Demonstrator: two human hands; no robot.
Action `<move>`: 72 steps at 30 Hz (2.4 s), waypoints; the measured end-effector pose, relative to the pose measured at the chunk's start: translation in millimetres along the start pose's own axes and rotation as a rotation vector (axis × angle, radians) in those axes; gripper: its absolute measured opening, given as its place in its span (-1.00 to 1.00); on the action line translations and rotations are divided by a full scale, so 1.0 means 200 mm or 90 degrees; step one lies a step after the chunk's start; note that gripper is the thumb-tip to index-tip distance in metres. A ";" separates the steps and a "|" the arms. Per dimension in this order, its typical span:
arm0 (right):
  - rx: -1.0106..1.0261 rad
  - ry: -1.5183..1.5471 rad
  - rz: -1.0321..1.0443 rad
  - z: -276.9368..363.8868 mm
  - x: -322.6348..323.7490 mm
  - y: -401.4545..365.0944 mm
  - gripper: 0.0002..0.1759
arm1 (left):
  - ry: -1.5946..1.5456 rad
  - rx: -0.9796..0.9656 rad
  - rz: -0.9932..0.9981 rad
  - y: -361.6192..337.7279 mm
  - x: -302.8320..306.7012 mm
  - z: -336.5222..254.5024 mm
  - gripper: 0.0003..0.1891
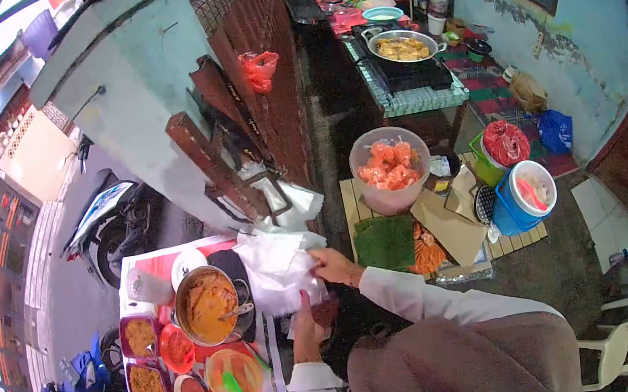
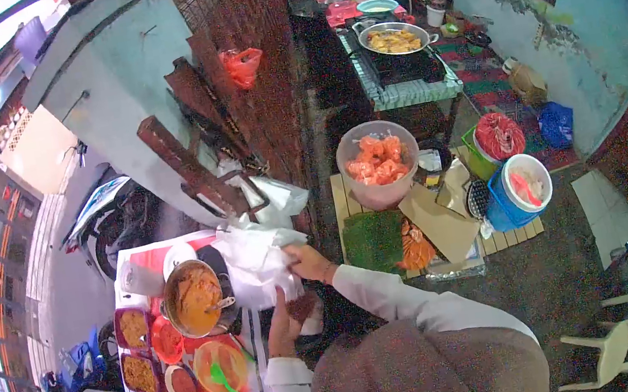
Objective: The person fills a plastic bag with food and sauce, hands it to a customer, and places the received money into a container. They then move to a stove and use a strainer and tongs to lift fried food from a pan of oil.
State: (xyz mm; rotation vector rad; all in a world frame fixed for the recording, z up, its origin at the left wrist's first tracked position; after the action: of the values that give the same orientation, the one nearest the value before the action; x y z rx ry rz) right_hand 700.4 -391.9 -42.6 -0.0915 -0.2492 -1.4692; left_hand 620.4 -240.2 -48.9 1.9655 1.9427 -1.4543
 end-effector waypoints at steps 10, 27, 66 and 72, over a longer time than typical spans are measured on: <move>-0.315 0.512 0.077 0.14 0.08 -0.15 -0.64 | -0.044 -0.434 -0.245 0.06 -0.02 0.16 -0.80; -0.006 -0.255 0.238 -0.16 0.03 -0.13 -0.85 | -0.201 -0.272 -0.199 -0.15 -0.12 0.11 -0.85; -0.567 0.212 1.286 0.57 -1.38 -0.93 -0.18 | 0.004 -0.628 -0.505 -2.34 1.17 0.57 -0.57; -0.635 0.145 1.092 0.60 -1.62 -1.49 -0.52 | -0.095 -0.696 -0.548 -2.67 1.34 0.84 -0.57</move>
State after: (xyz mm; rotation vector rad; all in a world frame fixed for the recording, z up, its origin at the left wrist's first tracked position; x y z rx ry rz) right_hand 366.2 -82.9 -25.8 -0.7280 0.6680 0.2429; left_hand 45.7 -11.4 -1.9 0.5595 2.7072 -0.2552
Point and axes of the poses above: each hand's wrist, its own y-axis towards the middle knuckle, its own x-axis out of the back of the hand, z = x × y, the point moved 1 cm from there along y, towards the middle knuckle, and after that the axes turned 13 degrees about -x, right-handed, at the moved point
